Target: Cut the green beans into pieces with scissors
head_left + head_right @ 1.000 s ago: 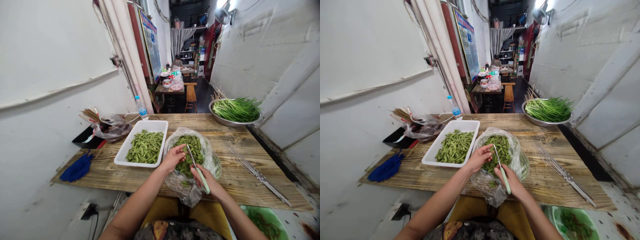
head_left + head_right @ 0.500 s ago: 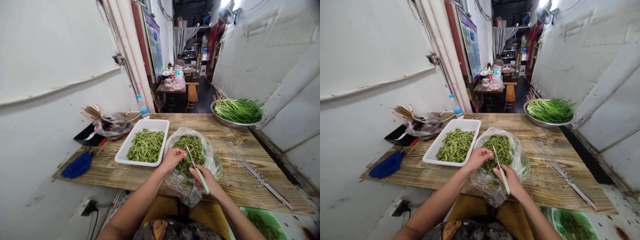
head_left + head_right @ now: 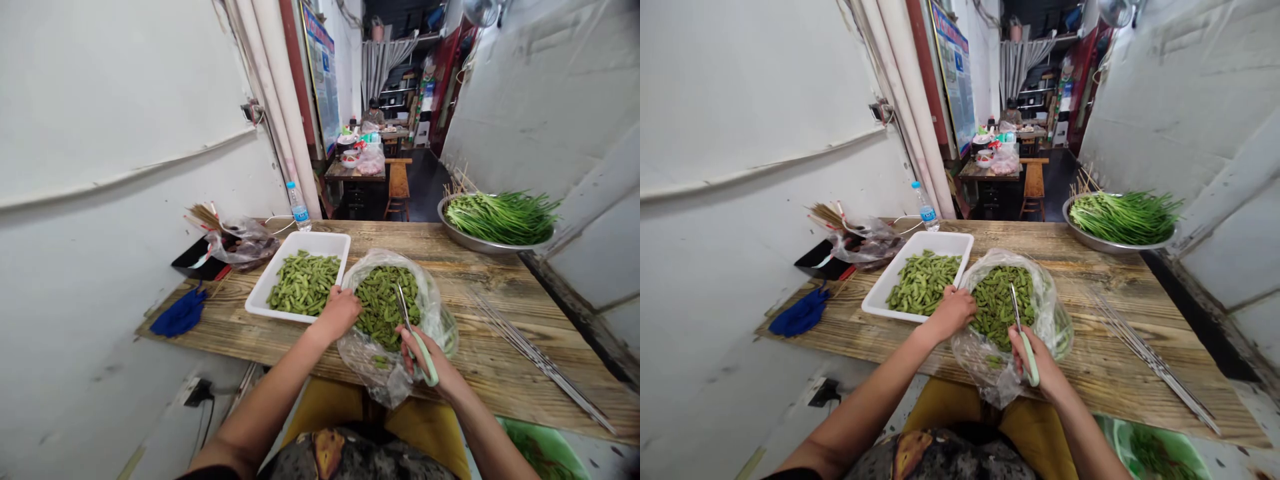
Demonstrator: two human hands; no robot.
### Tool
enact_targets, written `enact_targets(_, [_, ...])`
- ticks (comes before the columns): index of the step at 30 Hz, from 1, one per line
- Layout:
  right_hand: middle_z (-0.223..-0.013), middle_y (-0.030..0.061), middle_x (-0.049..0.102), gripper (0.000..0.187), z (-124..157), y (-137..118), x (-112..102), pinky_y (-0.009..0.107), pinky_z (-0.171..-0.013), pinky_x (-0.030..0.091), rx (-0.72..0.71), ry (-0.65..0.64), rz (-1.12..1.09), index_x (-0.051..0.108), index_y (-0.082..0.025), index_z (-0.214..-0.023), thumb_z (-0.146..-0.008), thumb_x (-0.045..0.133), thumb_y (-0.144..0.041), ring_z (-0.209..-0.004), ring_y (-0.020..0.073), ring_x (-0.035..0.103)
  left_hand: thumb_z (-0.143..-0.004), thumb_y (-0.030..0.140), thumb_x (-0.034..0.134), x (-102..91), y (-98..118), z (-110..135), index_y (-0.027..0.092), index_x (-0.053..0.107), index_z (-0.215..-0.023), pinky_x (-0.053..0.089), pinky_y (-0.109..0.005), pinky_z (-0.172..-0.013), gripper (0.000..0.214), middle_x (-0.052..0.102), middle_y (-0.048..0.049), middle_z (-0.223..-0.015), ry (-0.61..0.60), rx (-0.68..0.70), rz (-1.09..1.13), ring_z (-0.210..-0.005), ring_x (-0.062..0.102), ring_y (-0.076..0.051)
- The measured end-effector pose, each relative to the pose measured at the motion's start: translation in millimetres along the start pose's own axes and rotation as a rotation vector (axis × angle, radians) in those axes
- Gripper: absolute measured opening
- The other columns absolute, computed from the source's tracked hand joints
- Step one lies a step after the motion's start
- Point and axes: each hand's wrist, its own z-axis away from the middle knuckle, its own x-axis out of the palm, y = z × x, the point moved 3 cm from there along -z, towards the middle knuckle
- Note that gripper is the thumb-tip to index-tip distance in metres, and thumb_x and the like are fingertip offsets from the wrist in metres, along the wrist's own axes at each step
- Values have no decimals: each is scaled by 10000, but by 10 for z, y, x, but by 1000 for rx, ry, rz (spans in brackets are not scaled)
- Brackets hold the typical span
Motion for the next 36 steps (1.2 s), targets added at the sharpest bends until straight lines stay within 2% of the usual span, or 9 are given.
enact_targets(4, [-580, -72, 445, 352, 4, 41, 9, 183, -348, 322, -2, -30, 60, 497, -215, -874, -788, 512, -556, -398, 66, 389, -789, 207, 540, 138, -40, -39, 214, 657, -741, 236, -406, -870, 126, 617, -37, -876, -52, 34, -41, -949, 478, -207])
enact_targets(8, [-521, -94, 395, 360, -6, 85, 23, 174, -327, 276, -11, -67, 109, 480, -220, -884, -781, 520, -562, -362, 57, 332, -832, 253, 506, 83, -46, -77, 221, 669, -770, 211, -423, -922, 177, 650, -35, -883, 36, -32, 91, -957, 502, -206])
enact_targets(11, [-515, -95, 382, 362, 7, 81, 36, 172, -334, 269, -4, -79, 138, 479, -217, -892, -791, 510, -564, -369, 58, 326, -854, 264, 466, 10, 13, -110, 214, 669, -856, 271, -388, -928, 209, 682, -33, -860, 143, -139, 317, -893, 557, -186])
enact_targets(13, [-519, -92, 386, 372, 24, 50, 45, 175, -340, 268, -3, -81, 155, 487, -212, -912, -794, 508, -564, -376, 60, 330, -841, 279, 476, -12, 55, -133, 200, 671, -864, 360, -330, -863, 211, 694, -26, -831, 181, -224, 544, -817, 592, -171])
enact_targets(17, [-510, -88, 389, 416, 47, -59, 76, 184, -357, 270, -29, -104, 187, 513, -188, -995, -782, 541, -544, -393, 66, 338, -781, 307, 544, 16, 152, -171, 160, 675, -795, 439, -267, -706, 197, 692, -24, -726, 130, -323, 960, -701, 607, -159])
enact_targets(23, [-469, -92, 369, 416, 38, -137, 104, 187, -341, 243, -56, -62, 163, 564, -170, -934, -740, 592, -536, -363, 57, 304, -719, 331, 619, 75, 240, -147, 142, 658, -744, 417, -234, -583, 195, 662, -15, -656, 54, -415, 1252, -558, 535, -109])
enact_targets(28, [-421, -103, 333, 378, 15, -75, 99, 181, -295, 229, -1, -20, 124, 564, -190, -835, -715, 609, -545, -312, 53, 282, -650, 270, 709, 98, 236, -118, 125, 634, -756, 410, -203, -543, 195, 658, -7, -640, -37, -530, 1392, -511, 518, -72])
enact_targets(33, [-465, -99, 391, 392, 28, -55, 91, 179, -286, 298, 37, -16, 66, 519, -206, -866, -722, 587, -565, -320, 66, 344, -682, 197, 715, 152, 242, -128, 122, 541, -732, 494, -212, -598, 196, 619, -2, -624, -30, -655, 1722, -597, 629, -103])
enact_targets(36, [-565, -71, 465, 405, 74, -65, 120, 185, -338, 353, 22, -72, 33, 508, -209, -927, -757, 545, -575, -388, 73, 410, -703, 172, 705, 165, 257, -136, 125, 517, -745, 527, -221, -632, 199, 622, -8, -649, 50, -660, 1824, -658, 662, -124])
